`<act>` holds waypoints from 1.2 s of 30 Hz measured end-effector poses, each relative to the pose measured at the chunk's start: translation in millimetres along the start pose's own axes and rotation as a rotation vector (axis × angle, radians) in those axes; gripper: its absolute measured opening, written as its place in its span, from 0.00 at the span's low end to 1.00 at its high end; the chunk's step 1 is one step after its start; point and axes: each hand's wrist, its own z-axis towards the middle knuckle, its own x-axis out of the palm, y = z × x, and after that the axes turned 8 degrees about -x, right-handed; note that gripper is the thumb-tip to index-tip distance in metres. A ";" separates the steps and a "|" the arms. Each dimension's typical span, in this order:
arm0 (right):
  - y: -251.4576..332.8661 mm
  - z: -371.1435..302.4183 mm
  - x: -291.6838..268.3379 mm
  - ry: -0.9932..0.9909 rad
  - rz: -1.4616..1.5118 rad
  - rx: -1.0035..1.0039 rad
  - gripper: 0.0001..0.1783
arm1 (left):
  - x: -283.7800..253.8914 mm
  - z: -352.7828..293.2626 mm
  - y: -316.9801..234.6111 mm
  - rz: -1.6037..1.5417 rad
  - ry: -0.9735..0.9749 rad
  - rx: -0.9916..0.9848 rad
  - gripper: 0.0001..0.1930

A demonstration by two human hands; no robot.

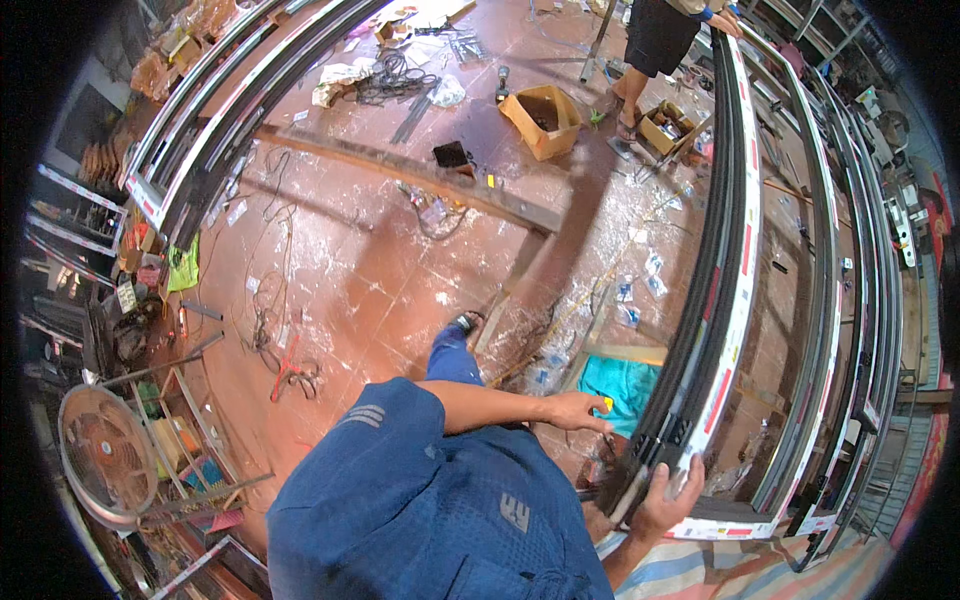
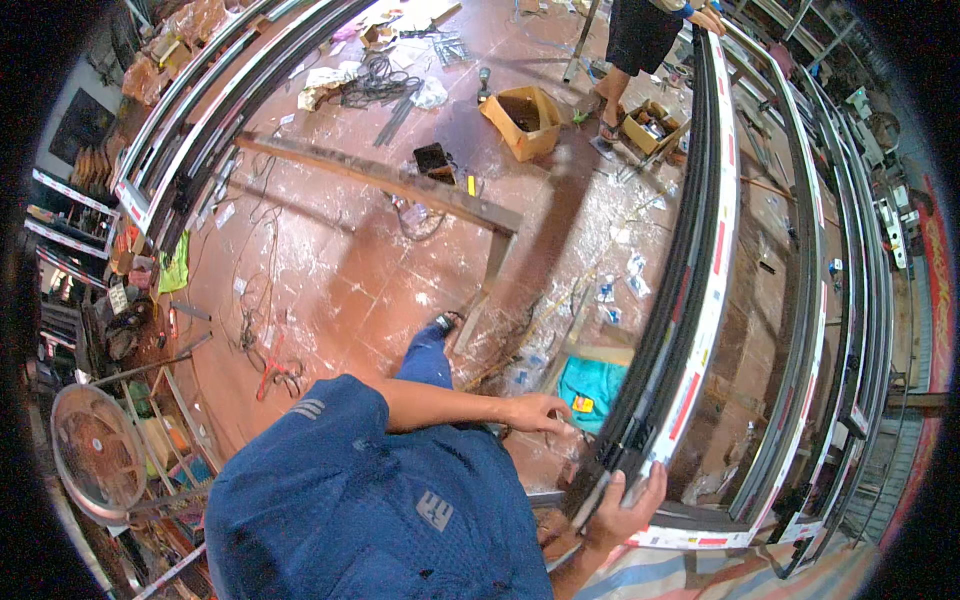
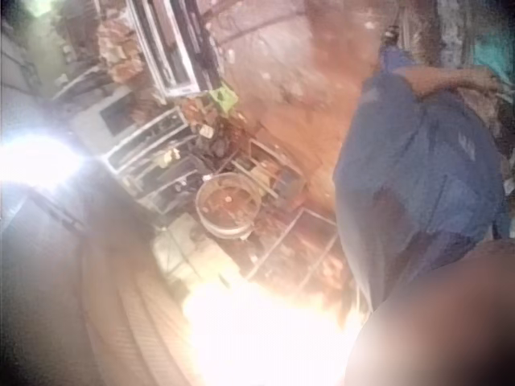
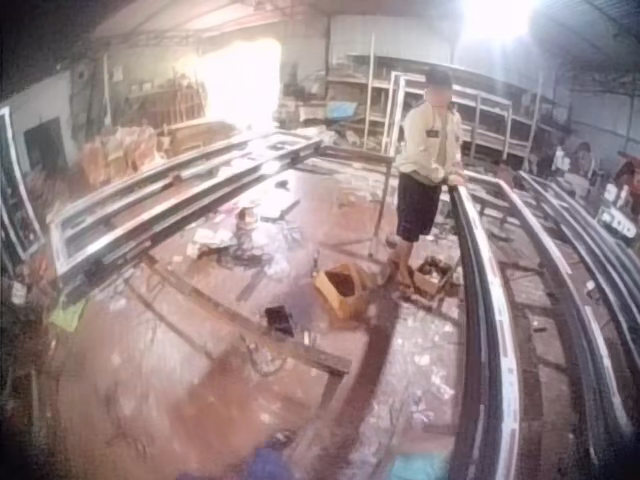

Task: The person assembles aluminum window frames by hand, aligning and fitting frame sections together on a workbench. They handle frame profiles and small metal rods, positioning components and checking fit without using visible tools.

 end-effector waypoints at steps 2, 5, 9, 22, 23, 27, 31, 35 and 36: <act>24.1 21.2 21.7 -0.024 -0.099 0.015 0.33 | -56.7 -24.8 -1.7 0.144 -0.127 0.067 0.34; 59.0 52.2 67.9 -0.081 -0.107 0.013 0.30 | -155.2 -56.8 1.9 0.159 -0.238 0.091 0.30; 78.8 73.7 165.5 -0.053 0.138 0.122 0.28 | -298.2 -100.5 11.4 0.280 -0.662 0.320 0.18; 278.6 248.1 457.4 0.627 0.058 -0.381 0.24 | -738.0 -190.7 114.3 0.411 -1.320 -0.330 0.37; 277.0 243.4 475.3 0.653 -0.053 -0.382 0.24 | -754.8 -189.8 116.3 0.383 -1.296 -0.379 0.37; 257.9 229.4 505.6 0.473 -0.186 -0.437 0.24 | -811.2 -193.0 110.9 0.374 -1.211 -0.600 0.45; 270.9 226.4 508.0 0.472 -0.285 -0.395 0.27 | -842.2 -176.9 157.9 0.533 -1.097 -0.527 0.42; 265.7 226.3 510.5 0.450 -0.316 -0.418 0.29 | -827.2 -185.0 140.6 0.617 -0.942 -0.483 0.37; 265.2 227.7 512.7 0.441 -0.300 -0.438 0.29 | -833.0 -182.7 157.8 0.639 -1.016 -0.569 0.35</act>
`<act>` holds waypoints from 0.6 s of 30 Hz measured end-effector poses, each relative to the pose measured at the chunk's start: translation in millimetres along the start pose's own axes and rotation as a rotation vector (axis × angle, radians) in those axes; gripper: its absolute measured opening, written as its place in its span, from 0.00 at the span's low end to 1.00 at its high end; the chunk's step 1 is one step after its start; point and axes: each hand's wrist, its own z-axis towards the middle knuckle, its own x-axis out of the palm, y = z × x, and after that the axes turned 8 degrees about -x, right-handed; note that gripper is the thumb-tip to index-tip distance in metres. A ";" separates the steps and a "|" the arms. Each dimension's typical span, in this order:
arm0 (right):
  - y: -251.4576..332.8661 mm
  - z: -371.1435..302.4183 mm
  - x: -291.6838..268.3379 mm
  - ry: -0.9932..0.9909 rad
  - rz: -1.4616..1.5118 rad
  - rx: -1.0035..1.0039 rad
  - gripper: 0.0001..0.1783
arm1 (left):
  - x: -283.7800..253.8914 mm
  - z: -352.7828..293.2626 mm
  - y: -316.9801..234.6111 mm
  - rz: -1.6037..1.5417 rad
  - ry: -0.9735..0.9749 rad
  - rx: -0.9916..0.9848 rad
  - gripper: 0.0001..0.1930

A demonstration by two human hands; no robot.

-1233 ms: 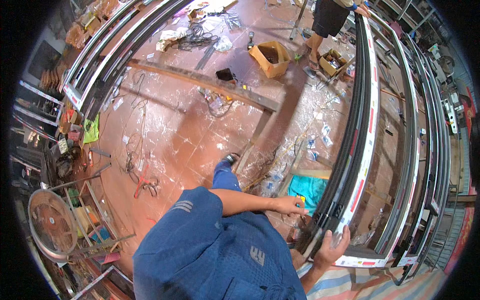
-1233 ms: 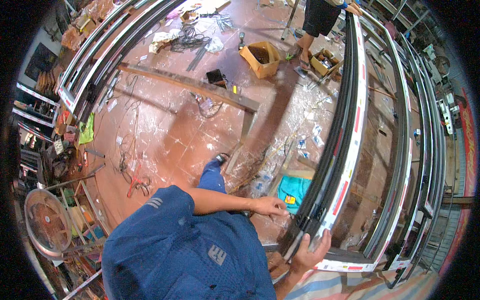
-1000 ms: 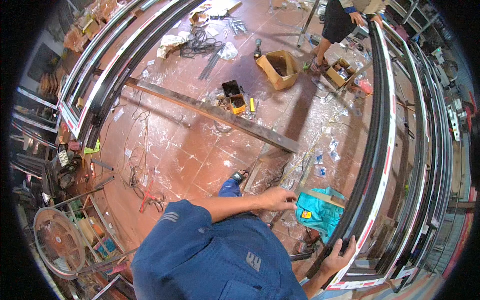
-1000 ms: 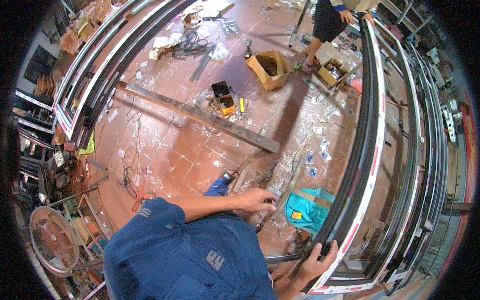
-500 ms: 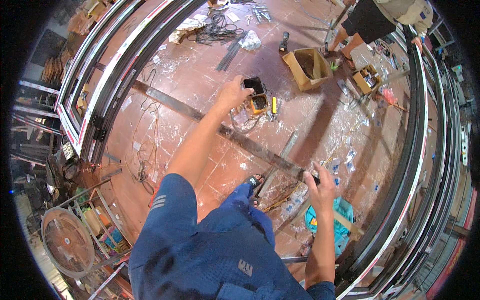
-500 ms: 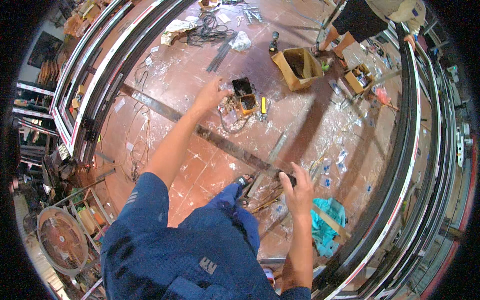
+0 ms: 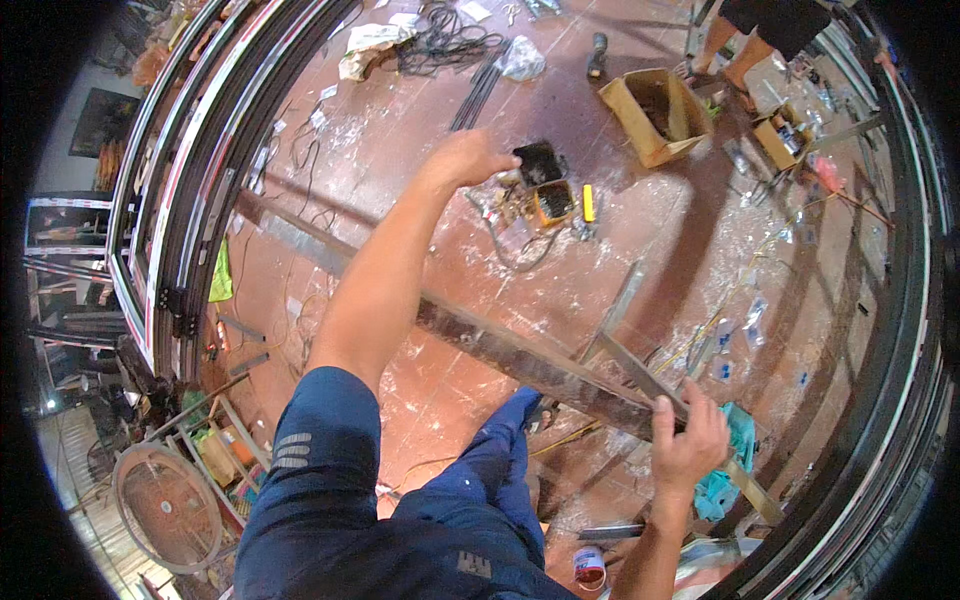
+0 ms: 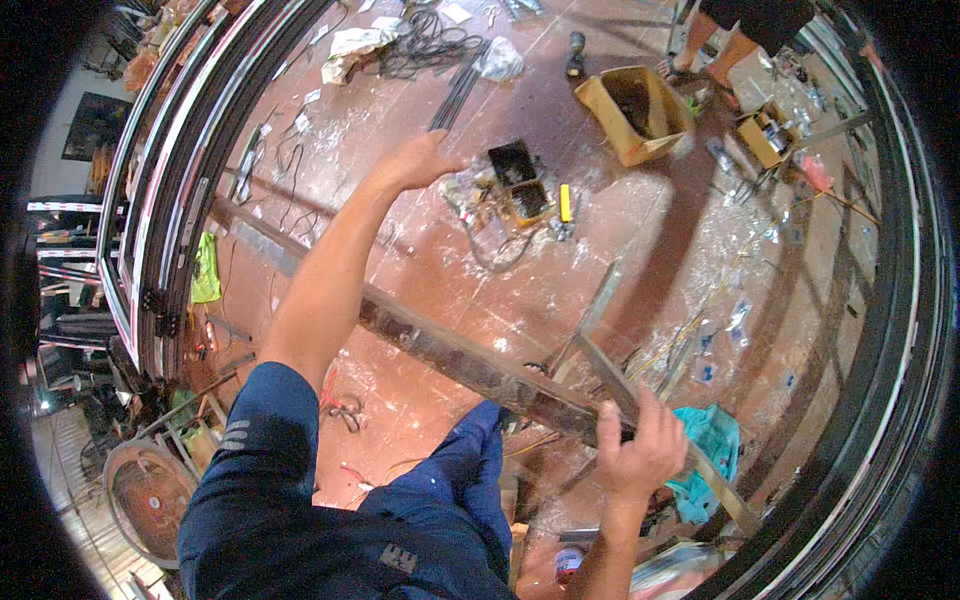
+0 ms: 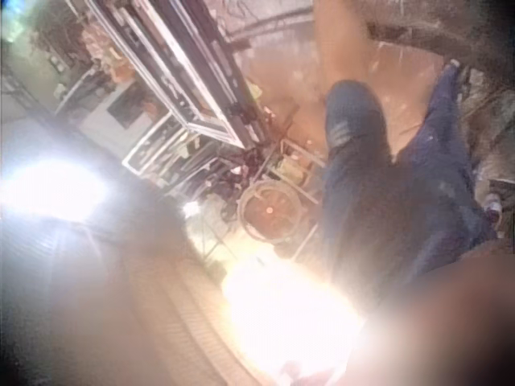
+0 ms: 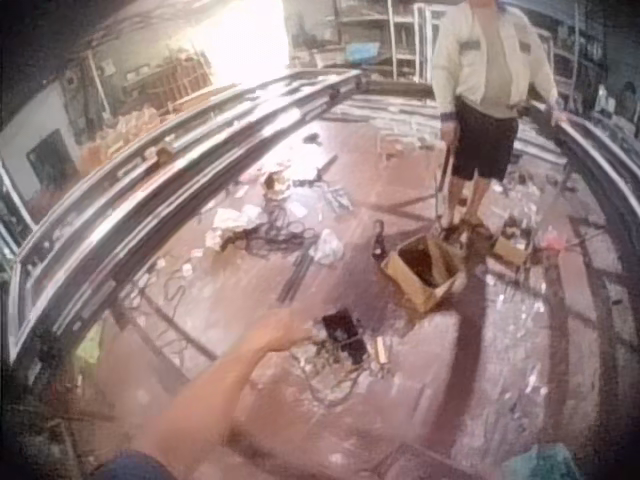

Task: The person assembles aluminum window frames by hand, aligning and fitting frame sections together on a workbench. They handle frame profiles and small metal rods, positioning components and checking fit without using visible tools.

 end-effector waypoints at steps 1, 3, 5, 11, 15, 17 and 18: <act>-0.8 0.1 1.3 -0.014 -0.008 0.016 0.29 | -2.6 -1.8 -14.7 0.027 0.048 0.002 0.35; -0.2 0.8 1.6 -0.049 -0.023 0.033 0.30 | -15.2 -5.9 -37.4 0.076 0.130 -0.001 0.36; 1.4 1.2 2.3 -0.037 -0.009 0.043 0.30 | -6.8 0.3 -35.7 0.151 0.181 0.043 0.38; 10.0 7.3 -4.3 -0.027 0.000 0.052 0.29 | 10.5 -8.7 -47.4 0.101 0.258 0.181 0.36; 13.1 7.4 -7.3 0.006 0.003 0.089 0.30 | 12.1 -26.4 -70.3 0.155 0.307 0.281 0.35; 15.7 1.1 -8.1 0.018 0.028 0.103 0.31 | 2.7 -40.9 -80.5 0.175 0.346 0.326 0.34; 13.7 4.1 -8.2 0.006 0.037 0.099 0.31 | 3.4 -46.2 -84.5 0.153 0.334 0.389 0.34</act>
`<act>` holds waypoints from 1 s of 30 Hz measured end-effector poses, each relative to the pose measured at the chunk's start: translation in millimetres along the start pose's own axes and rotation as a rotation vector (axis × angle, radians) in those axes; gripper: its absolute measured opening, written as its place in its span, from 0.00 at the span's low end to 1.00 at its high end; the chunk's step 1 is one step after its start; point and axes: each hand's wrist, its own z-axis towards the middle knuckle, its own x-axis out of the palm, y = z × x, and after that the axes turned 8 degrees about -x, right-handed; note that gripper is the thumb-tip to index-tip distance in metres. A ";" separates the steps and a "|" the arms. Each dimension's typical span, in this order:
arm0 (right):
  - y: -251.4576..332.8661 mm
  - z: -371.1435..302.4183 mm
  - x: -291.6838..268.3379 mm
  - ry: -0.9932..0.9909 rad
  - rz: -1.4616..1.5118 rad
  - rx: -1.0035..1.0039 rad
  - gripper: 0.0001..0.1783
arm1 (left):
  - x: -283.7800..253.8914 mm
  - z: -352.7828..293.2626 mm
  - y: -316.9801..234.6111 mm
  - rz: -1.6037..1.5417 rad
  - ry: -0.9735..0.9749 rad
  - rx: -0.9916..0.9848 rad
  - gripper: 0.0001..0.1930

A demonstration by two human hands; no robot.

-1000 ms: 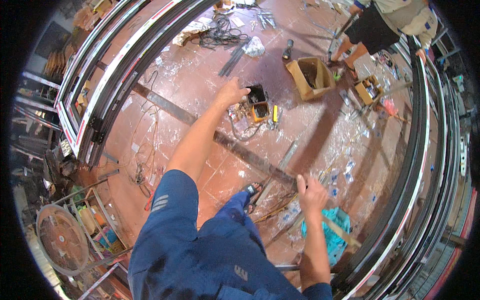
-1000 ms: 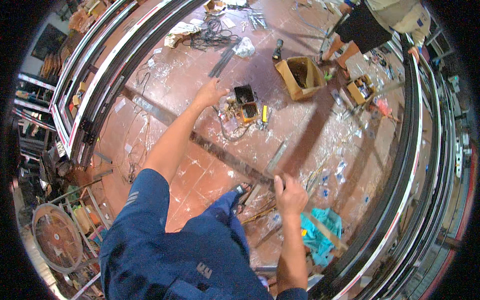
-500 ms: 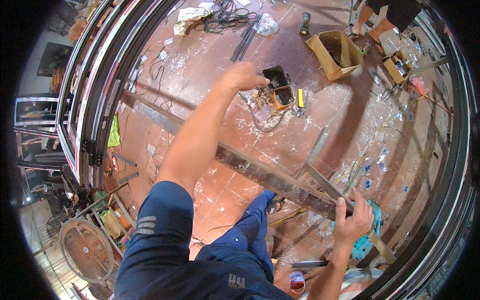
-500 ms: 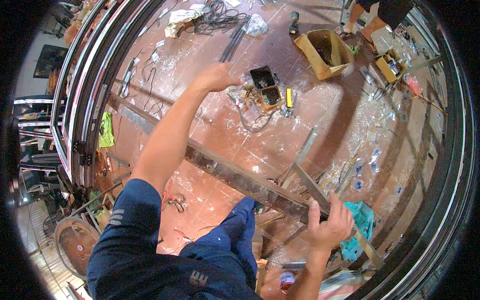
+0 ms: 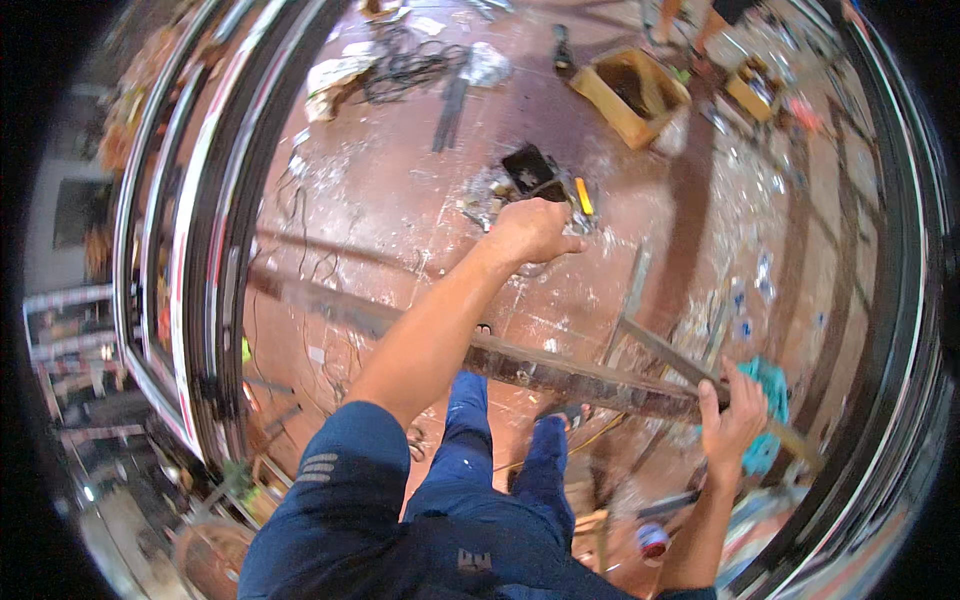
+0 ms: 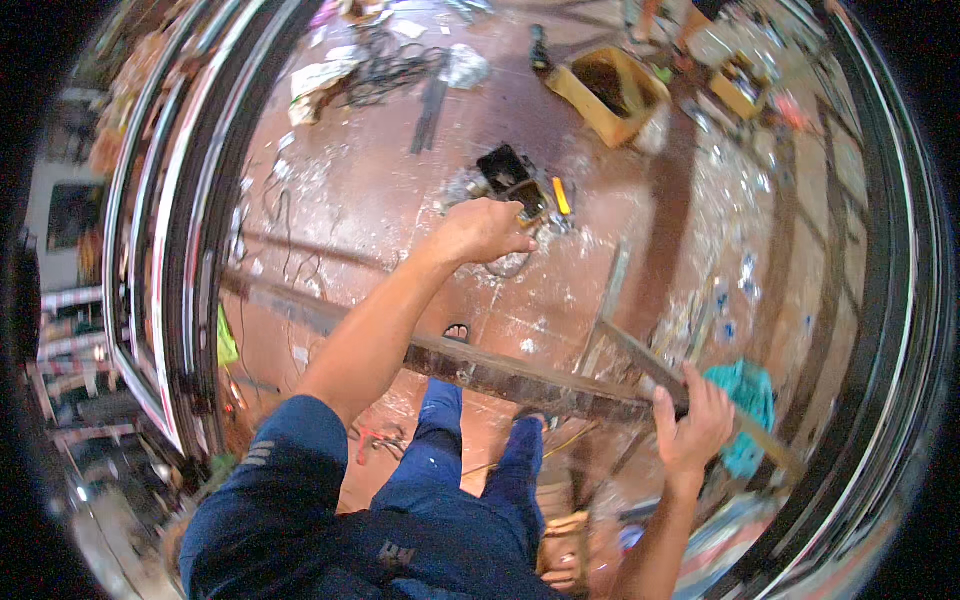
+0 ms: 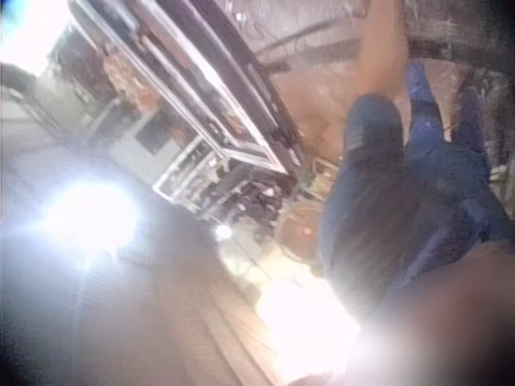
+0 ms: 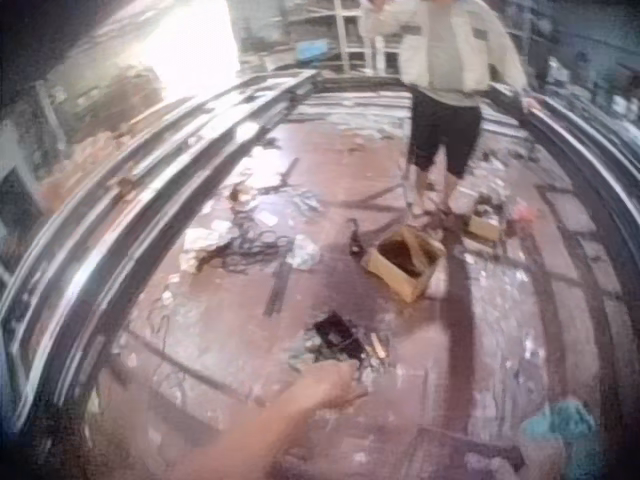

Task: The person assembles aluminum window frames by hand, aligning and fitting frame sections together on a workbench. They handle frame profiles and small metal rods, positioning components and checking fit without using visible tools.

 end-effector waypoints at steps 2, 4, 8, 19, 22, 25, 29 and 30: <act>1.7 5.8 -1.2 -0.011 -0.006 0.015 0.32 | 0.7 -8.1 -12.6 -0.048 0.002 0.079 0.32; 0.3 9.6 -0.9 -0.023 -0.027 0.011 0.31 | -9.4 -17.8 -30.5 -0.045 0.010 0.145 0.31; 1.8 7.8 -0.6 -0.035 -0.041 0.064 0.27 | -2.1 -26.9 -42.5 -0.142 -0.037 0.310 0.29; 1.2 -14.3 20.6 -0.294 -0.078 0.069 0.10 | -5.7 -44.0 -49.0 -0.087 -0.149 0.431 0.30; 5.1 -18.6 26.3 -0.367 -0.082 0.029 0.10 | -4.8 -56.0 -55.8 -0.042 -0.121 0.517 0.31; -0.9 -21.8 34.8 -0.425 -0.090 0.002 0.12 | -8.4 -76.9 -69.4 -0.009 -0.132 0.622 0.30; -31.2 -42.3 62.8 -0.571 -0.136 -0.090 0.17 | 1.8 -134.2 -81.2 0.199 -0.284 0.800 0.31; -26.8 -57.7 49.8 -0.613 -0.262 -0.101 0.22 | 2.3 -145.4 -69.7 0.085 -0.308 0.842 0.31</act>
